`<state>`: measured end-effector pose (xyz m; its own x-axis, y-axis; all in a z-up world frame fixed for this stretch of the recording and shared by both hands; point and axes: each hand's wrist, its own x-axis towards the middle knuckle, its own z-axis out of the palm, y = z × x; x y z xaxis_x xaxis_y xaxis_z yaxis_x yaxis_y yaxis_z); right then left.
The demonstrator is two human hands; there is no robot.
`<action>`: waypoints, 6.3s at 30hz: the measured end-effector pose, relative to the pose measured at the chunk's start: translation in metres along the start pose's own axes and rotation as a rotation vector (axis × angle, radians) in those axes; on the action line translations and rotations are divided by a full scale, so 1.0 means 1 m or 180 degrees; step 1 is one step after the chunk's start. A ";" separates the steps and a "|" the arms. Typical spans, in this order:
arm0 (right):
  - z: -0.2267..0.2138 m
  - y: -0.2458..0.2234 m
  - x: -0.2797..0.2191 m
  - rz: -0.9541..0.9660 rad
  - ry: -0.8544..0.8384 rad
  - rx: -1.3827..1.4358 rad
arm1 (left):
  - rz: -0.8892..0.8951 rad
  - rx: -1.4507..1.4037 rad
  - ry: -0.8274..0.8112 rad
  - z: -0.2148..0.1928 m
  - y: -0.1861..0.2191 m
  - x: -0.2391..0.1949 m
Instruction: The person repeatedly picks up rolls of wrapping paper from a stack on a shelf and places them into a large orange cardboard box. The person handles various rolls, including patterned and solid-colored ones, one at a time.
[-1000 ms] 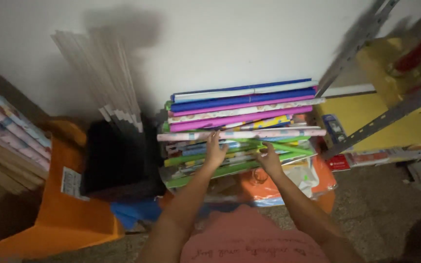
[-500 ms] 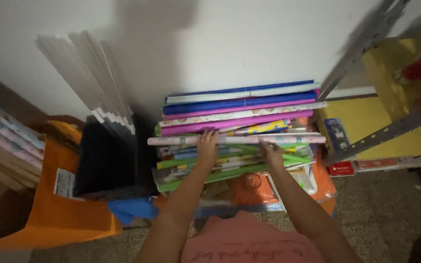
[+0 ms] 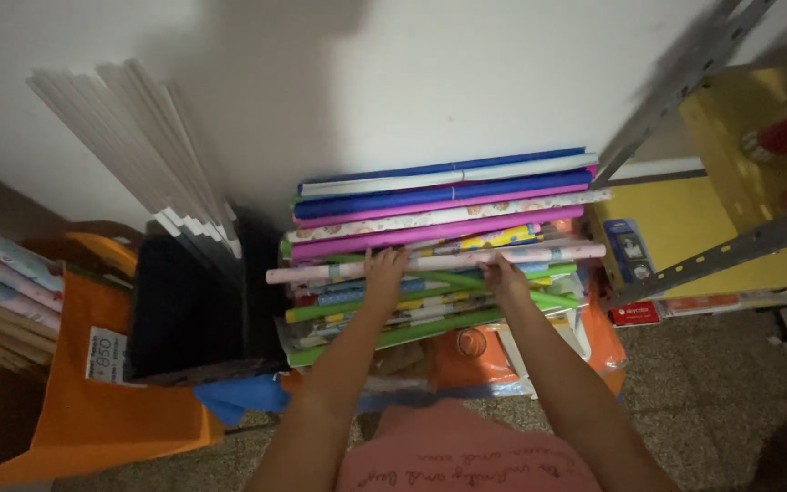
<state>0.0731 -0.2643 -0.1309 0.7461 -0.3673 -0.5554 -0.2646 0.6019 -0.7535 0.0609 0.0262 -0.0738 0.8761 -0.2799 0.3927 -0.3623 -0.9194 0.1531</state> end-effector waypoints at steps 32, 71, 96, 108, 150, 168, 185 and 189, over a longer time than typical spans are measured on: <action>0.012 -0.054 -0.069 -0.0295 -0.0661 0.0350 | 0.0289 -0.0005 0.1058 -0.086 0.016 -0.023; 0.184 0.115 -0.381 -0.0574 -0.1575 0.0505 | 0.0019 -0.0027 0.1430 -0.351 -0.194 -0.264; 0.446 0.090 -0.484 -0.1717 -0.3262 -0.0445 | -0.0670 -0.0501 0.2213 -0.292 -0.404 -0.244; 0.568 0.218 -0.555 -0.2176 -0.4331 -0.1090 | -0.2035 -0.2039 0.1081 -0.380 -0.450 -0.291; 0.611 0.388 -0.509 -0.2638 -0.3006 -0.3757 | -0.1331 -0.2159 0.0510 -0.293 -0.588 -0.277; 0.539 0.333 -0.513 -0.1995 -0.2732 -0.2646 | -0.1741 -0.2915 0.0805 -0.394 -0.483 -0.249; 0.300 0.191 -0.423 -0.1875 -0.2057 -0.1975 | -0.1685 -0.3700 0.0005 -0.308 -0.254 -0.188; 0.232 0.144 -0.392 -0.1813 -0.1953 -0.2028 | -0.1451 -0.3859 0.0087 -0.250 -0.187 -0.168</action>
<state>-0.1161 0.1309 0.0597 0.9957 0.0505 0.0783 0.0829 -0.0965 -0.9919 -0.0981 0.3142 0.0581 0.9945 0.0093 0.1042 -0.1030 -0.0907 0.9905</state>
